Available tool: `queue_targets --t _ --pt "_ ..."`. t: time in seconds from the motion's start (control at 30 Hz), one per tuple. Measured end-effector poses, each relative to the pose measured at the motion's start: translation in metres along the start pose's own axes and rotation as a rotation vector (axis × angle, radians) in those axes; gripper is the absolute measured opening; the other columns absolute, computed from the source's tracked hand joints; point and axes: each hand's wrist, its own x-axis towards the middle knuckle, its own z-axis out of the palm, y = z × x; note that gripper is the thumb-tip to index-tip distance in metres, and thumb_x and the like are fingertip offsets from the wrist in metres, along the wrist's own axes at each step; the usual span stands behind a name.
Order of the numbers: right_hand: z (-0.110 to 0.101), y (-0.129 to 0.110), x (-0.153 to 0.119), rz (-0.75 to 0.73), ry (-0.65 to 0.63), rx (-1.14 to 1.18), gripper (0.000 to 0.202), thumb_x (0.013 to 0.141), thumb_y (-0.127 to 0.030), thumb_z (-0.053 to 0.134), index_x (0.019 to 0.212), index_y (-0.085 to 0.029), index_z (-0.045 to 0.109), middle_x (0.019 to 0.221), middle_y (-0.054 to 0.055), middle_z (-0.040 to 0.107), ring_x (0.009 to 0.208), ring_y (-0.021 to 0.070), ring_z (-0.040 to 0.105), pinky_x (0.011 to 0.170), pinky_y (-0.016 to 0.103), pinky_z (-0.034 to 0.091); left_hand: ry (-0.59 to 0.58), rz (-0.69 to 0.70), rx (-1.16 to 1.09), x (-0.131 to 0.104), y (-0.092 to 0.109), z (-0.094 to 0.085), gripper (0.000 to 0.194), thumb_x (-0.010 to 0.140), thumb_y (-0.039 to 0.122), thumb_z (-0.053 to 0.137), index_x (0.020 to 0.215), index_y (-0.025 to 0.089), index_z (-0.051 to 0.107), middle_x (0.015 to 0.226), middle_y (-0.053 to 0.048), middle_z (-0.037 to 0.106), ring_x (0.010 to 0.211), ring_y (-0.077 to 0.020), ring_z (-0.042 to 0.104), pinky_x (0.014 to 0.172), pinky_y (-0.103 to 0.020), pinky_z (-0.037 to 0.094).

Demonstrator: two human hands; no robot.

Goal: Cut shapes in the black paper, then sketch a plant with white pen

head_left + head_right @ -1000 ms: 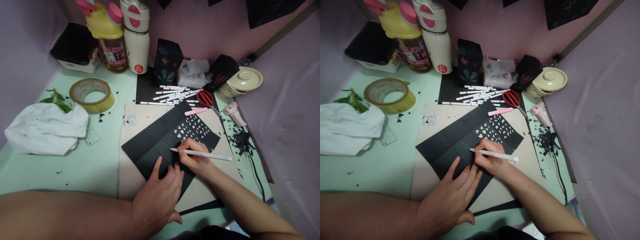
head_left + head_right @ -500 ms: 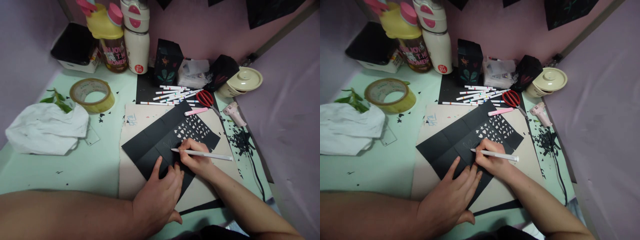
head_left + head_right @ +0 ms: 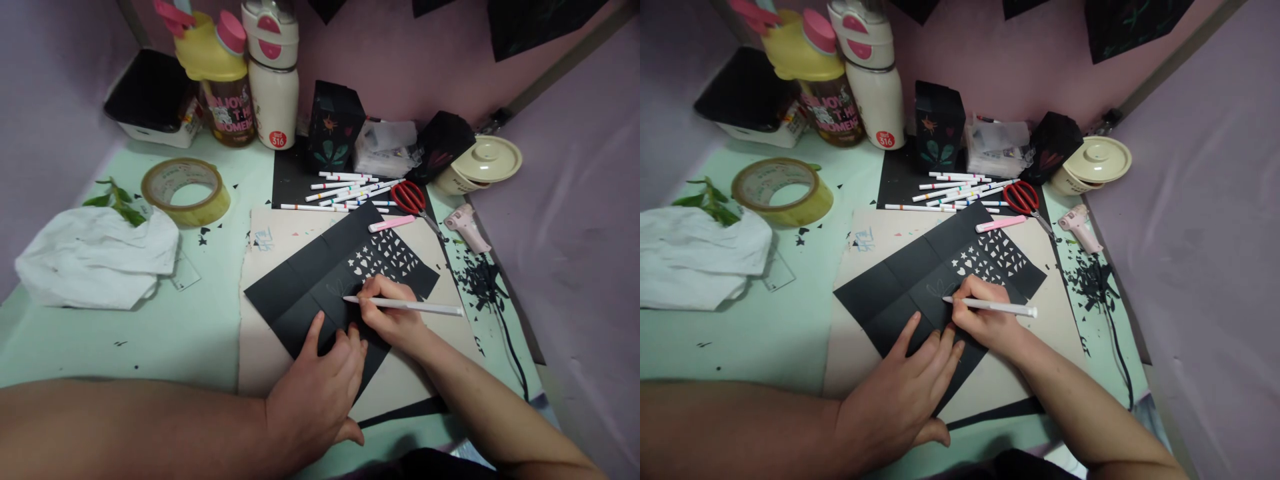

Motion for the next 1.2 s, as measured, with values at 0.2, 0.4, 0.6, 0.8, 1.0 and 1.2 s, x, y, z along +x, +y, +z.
queue_targets --t 0.2,0.4,0.6,0.8,1.0,1.2 --pt "-0.001 0.003 -0.002 0.03 0.062 0.093 0.014 0.081 -0.014 0.056 0.071 -0.023 0.05 0.065 -0.003 0.056 0.056 0.0123 0.049 0.054 0.027 0.04 0.012 0.001 -0.006 0.001 -0.001 -0.002 0.097 0.075 0.084 0.047 0.134 0.008 0.057 0.134 -0.021 0.058 0.114 -0.0306 0.044 0.104 -0.063 0.037" --pt "0.001 0.012 -0.004 0.079 0.16 0.194 0.015 0.085 -0.017 0.057 0.072 -0.022 0.052 0.063 -0.003 0.055 0.058 0.0134 0.049 0.056 0.028 0.04 0.017 0.01 -0.004 0.0 -0.002 -0.003 0.096 0.075 0.083 0.048 0.134 0.008 0.057 0.133 -0.02 0.058 0.112 -0.0301 0.045 0.104 -0.062 0.037" --pt "-0.006 0.003 0.0 0.093 0.191 0.108 0.011 0.082 -0.019 0.059 0.072 -0.022 0.056 0.062 -0.003 0.058 0.057 0.0137 0.053 0.055 0.027 0.042 0.003 0.015 -0.008 0.0 -0.001 -0.002 0.098 0.076 0.083 0.047 0.136 0.006 0.054 0.135 -0.022 0.056 0.113 -0.0311 0.048 0.105 -0.063 0.035" --pt "-0.018 -0.032 -0.001 0.228 0.156 0.023 0.002 0.078 -0.019 0.062 0.076 -0.021 0.063 0.065 -0.002 0.064 0.058 0.0134 0.058 0.053 0.024 0.045 -0.03 0.009 -0.024 0.0 -0.003 -0.002 0.096 0.078 0.082 0.046 0.139 0.007 0.052 0.139 -0.022 0.054 0.115 -0.0317 0.05 0.106 -0.063 0.036" --pt "0.004 -0.021 -0.015 0.237 0.223 0.057 0.009 0.084 -0.024 0.06 0.076 -0.021 0.062 0.063 -0.002 0.064 0.06 0.0142 0.06 0.059 0.026 0.048 -0.038 0.002 -0.032 0.0 -0.003 -0.004 0.094 0.081 0.08 0.044 0.14 0.008 0.051 0.14 -0.023 0.052 0.12 -0.0321 0.049 0.108 -0.062 0.034" --pt "0.013 -0.008 -0.021 0.159 0.244 -0.056 0.014 0.086 -0.024 0.059 0.073 -0.022 0.061 0.065 -0.002 0.062 0.061 0.0146 0.058 0.059 0.027 0.046 -0.03 -0.002 -0.045 -0.001 -0.002 -0.004 0.094 0.081 0.08 0.045 0.139 0.006 0.051 0.14 -0.023 0.052 0.122 -0.0326 0.048 0.109 -0.063 0.033"
